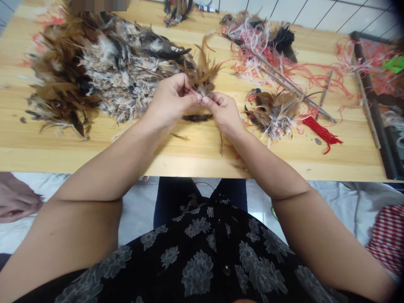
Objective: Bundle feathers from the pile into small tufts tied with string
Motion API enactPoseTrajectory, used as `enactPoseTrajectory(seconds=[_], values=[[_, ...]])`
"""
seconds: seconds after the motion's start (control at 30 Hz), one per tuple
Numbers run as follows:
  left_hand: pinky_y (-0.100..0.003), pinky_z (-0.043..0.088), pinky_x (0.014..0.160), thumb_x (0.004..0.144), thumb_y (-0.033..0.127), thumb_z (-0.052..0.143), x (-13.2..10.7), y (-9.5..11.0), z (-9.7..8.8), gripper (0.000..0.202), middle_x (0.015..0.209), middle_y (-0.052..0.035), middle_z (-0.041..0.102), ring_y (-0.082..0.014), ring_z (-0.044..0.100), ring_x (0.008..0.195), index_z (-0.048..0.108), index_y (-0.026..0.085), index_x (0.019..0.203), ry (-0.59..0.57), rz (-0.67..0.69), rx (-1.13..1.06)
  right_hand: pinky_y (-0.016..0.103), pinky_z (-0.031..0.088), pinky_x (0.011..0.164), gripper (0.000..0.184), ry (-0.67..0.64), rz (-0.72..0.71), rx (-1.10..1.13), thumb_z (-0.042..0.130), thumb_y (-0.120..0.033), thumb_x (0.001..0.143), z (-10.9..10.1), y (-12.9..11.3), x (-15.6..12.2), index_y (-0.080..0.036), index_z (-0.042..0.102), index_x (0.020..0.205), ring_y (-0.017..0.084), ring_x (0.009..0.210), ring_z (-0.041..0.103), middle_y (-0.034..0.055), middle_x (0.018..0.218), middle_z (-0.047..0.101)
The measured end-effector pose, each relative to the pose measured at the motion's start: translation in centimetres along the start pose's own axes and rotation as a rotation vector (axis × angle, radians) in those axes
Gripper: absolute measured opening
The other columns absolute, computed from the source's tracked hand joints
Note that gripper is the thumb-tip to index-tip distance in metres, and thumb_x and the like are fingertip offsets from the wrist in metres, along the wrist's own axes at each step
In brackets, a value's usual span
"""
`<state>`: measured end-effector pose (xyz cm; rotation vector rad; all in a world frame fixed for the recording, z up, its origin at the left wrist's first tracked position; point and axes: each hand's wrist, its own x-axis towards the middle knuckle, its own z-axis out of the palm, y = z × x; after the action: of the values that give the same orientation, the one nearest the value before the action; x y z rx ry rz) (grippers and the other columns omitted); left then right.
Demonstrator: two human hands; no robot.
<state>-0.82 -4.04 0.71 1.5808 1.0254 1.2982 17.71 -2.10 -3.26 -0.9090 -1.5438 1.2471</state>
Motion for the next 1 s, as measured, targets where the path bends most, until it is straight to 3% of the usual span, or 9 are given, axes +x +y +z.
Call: enactPoseTrajectory(seconds=[0.17,0.3,0.47,0.6,0.8,1.0], values=[[-0.048,0.062,0.09,0.082,0.061,0.105,-0.2,0.4,-0.2,0.055,0.09,-0.0041,0.075,-0.0305,0.077,0.095,0.061,0.028,0.085,-0.068,-0.025,-0.036,0.043,0.061,0.117,0.043,-0.013,-0.02,-0.059,0.076,-0.061,0.105,-0.1,0.2,-0.2,-0.019,0.075,0.097,0.022,0.112,0.075,0.0048,0.105,0.08],[-0.044,0.063,0.087,0.08,0.069,0.107,-0.2,0.5,-0.6,0.063,0.095,-0.0048,0.08,-0.0319,0.08,0.103,0.063,0.026,0.092,-0.133,-0.091,-0.079,0.044,0.061,0.117,0.038,-0.028,-0.077,-0.106,0.069,-0.056,0.11,-0.4,0.0,-0.4,-0.02,0.074,0.097,0.022,0.11,0.074,0.0049,0.106,0.08],[-0.038,0.062,0.08,0.08,0.07,0.107,-0.4,0.7,-1.0,0.062,0.097,-0.0042,0.083,-0.0294,0.081,0.1,0.071,0.023,0.097,-0.178,-0.165,-0.121,0.04,0.061,0.114,0.052,-0.075,-0.099,-0.075,0.068,-0.071,0.107,-0.3,-0.8,-0.6,-0.021,0.072,0.094,0.021,0.11,0.075,0.0055,0.105,0.081],[-0.042,0.066,0.09,0.089,0.067,0.102,-0.5,0.8,-0.9,0.054,0.097,-0.0051,0.083,-0.0327,0.083,0.111,0.073,0.022,0.098,-0.196,-0.146,-0.114,0.04,0.061,0.116,0.059,-0.109,-0.077,-0.034,0.071,-0.078,0.102,-0.1,-1.4,-0.6,-0.021,0.071,0.092,0.021,0.112,0.076,0.0056,0.105,0.082],[-0.044,0.069,0.095,0.076,0.067,0.112,-0.6,0.8,-0.5,0.061,0.091,-0.0027,0.08,-0.0278,0.082,0.097,0.074,0.022,0.093,-0.161,-0.19,-0.228,0.046,0.062,0.119,0.06,-0.133,-0.022,0.011,0.079,-0.08,0.095,0.0,-1.8,-1.0,-0.021,0.073,0.089,0.023,0.111,0.078,0.0063,0.103,0.083],[-0.05,0.068,0.105,0.084,0.066,0.106,-0.3,0.5,-0.7,0.054,0.095,-0.0045,0.08,-0.0373,0.079,0.126,0.071,0.025,0.091,-0.156,-0.158,-0.154,0.043,0.06,0.125,0.063,-0.14,0.022,0.095,0.081,-0.084,0.09,0.3,-2.4,-1.3,-0.021,0.078,0.092,0.023,0.119,0.08,0.0073,0.11,0.087]])
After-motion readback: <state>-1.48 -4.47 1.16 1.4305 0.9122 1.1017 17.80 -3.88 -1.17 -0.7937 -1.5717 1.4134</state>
